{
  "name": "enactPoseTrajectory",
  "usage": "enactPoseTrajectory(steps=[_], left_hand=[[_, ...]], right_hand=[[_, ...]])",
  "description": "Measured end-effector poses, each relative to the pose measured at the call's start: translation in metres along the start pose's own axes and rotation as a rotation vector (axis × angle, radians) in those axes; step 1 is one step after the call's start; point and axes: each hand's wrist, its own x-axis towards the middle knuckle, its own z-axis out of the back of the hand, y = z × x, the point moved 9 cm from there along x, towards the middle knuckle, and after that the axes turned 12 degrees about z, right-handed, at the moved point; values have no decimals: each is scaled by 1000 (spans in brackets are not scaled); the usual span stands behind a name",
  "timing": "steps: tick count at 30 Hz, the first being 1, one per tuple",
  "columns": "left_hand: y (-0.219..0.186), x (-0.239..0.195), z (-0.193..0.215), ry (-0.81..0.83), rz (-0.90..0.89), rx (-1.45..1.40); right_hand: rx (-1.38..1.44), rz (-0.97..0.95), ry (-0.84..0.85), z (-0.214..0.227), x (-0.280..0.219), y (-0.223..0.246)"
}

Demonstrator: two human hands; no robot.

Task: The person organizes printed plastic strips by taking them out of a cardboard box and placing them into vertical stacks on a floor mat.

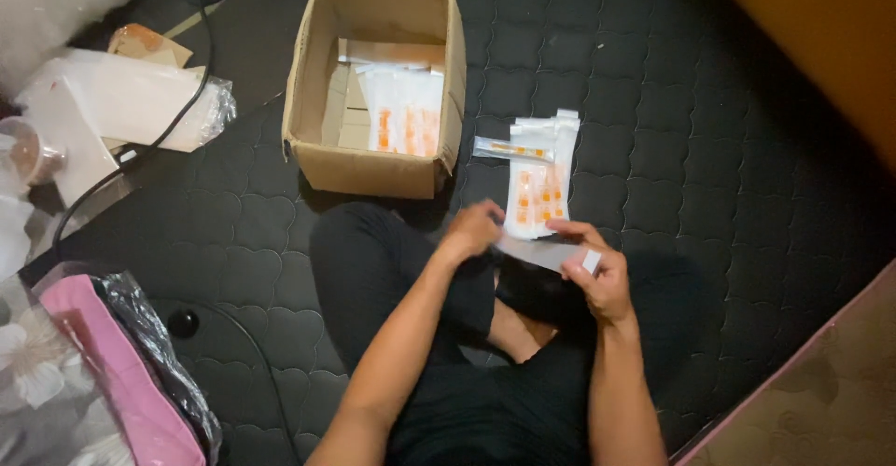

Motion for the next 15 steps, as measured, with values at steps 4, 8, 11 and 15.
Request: enactPoseTrajectory(steps=[4, 8, 11, 15], left_hand=[[-27, -20, -27, 166, -237, 216], [-62, -39, 12, 73, -486, -225], [-62, -29, 12, 159, -616, -614], [-93, -66, 42, 50, -581, -604]], right_hand=[[112, -15, -108, -17, 11, -19], [79, -130, -230, -17, 15, -43], [-66, -155, -237, -17, 17, -50], [-214, -201, -216, -25, 20, -50]])
